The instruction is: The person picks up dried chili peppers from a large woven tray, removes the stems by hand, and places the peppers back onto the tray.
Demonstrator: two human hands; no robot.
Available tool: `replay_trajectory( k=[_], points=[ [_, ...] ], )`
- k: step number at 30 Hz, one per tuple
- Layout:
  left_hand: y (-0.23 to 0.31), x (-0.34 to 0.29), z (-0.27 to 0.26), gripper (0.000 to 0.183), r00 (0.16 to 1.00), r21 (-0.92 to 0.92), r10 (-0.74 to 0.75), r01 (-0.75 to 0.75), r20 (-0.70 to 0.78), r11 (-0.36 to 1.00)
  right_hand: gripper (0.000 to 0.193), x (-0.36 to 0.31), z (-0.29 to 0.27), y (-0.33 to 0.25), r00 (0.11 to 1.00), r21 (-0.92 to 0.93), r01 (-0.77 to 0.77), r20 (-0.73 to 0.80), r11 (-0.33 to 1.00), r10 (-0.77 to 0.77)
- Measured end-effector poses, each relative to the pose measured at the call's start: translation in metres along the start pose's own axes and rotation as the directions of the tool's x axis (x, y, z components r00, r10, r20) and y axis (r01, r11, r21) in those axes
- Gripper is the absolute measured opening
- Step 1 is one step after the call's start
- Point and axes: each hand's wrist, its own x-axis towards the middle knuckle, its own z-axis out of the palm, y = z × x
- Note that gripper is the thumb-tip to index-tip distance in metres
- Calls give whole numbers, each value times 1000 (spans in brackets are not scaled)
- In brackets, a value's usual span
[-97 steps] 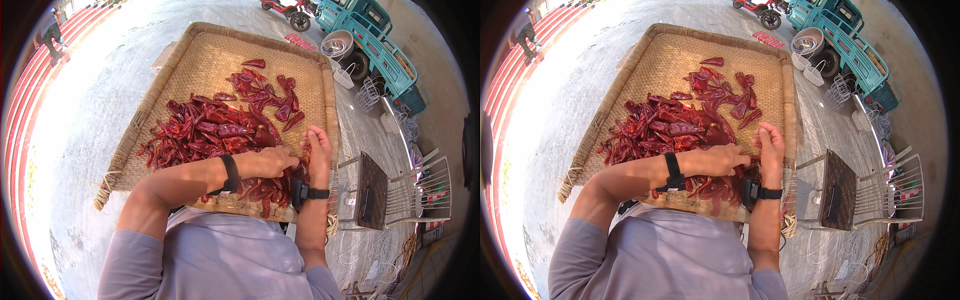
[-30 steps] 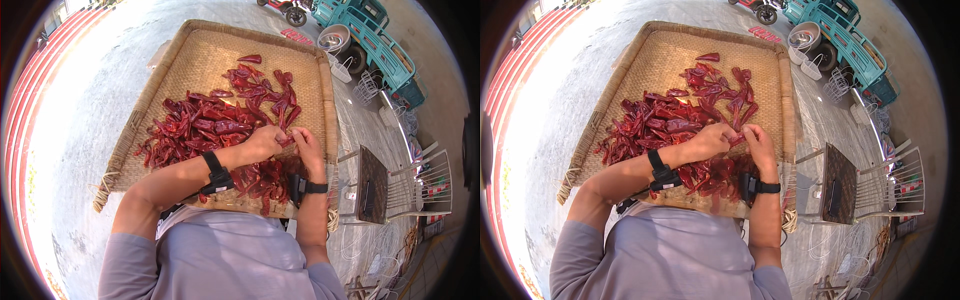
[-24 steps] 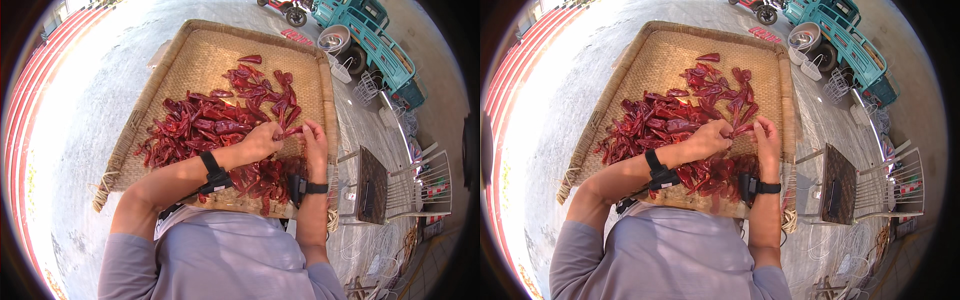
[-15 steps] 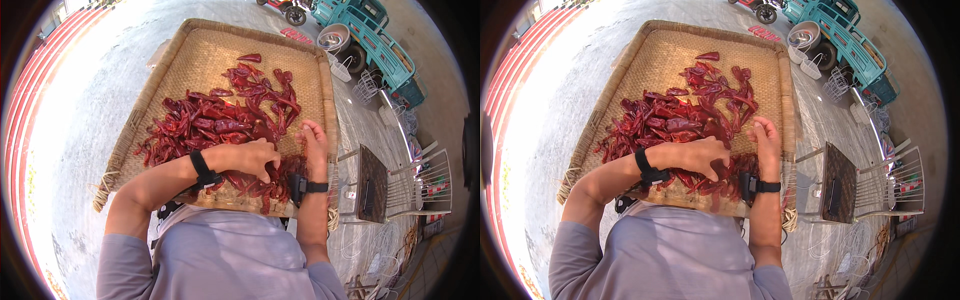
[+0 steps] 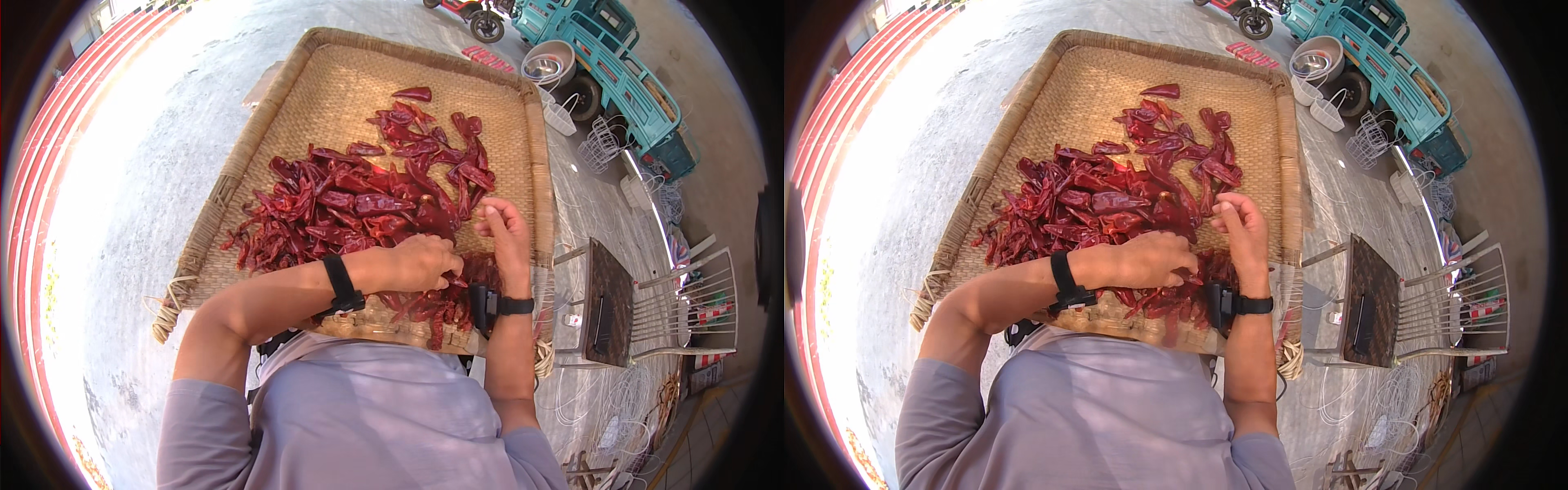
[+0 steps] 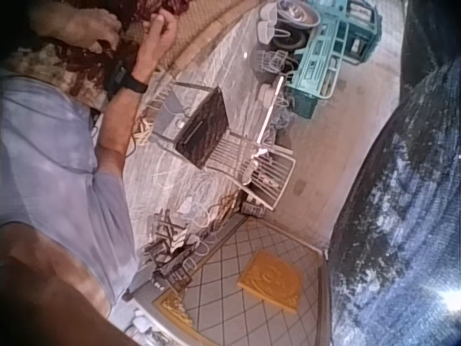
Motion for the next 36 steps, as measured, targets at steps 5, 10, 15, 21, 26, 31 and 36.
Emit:
replay_trajectory(
  k=[5,10,15,21,26,31,36],
  points=[
    [-4,12,-3,28,977,-157,-186,169,-103,973,18,-1,0,-4,1000,0,8,25,1000,-8],
    [-2,13,-10,19,900,-563,-368,183,-234,806,19,-6,9,-15,980,-59,118,165,991,-107],
    [-11,15,-2,19,829,-776,-499,134,-253,617,19,-7,9,-9,968,-35,-42,247,999,50],
    [-11,14,6,24,706,-466,-445,181,-552,866,27,6,-1,-1,969,195,214,-168,957,-182],
    [-3,9,12,32,978,-24,-166,165,-122,986,26,1,-5,-4,985,159,95,-161,983,-69],
    [8,10,7,47,989,120,-137,128,63,984,17,0,-2,2,995,102,36,-92,994,-27],
    [4,12,11,36,997,97,-79,77,23,992,17,0,2,0,997,85,12,-74,996,-6]
  ],
)
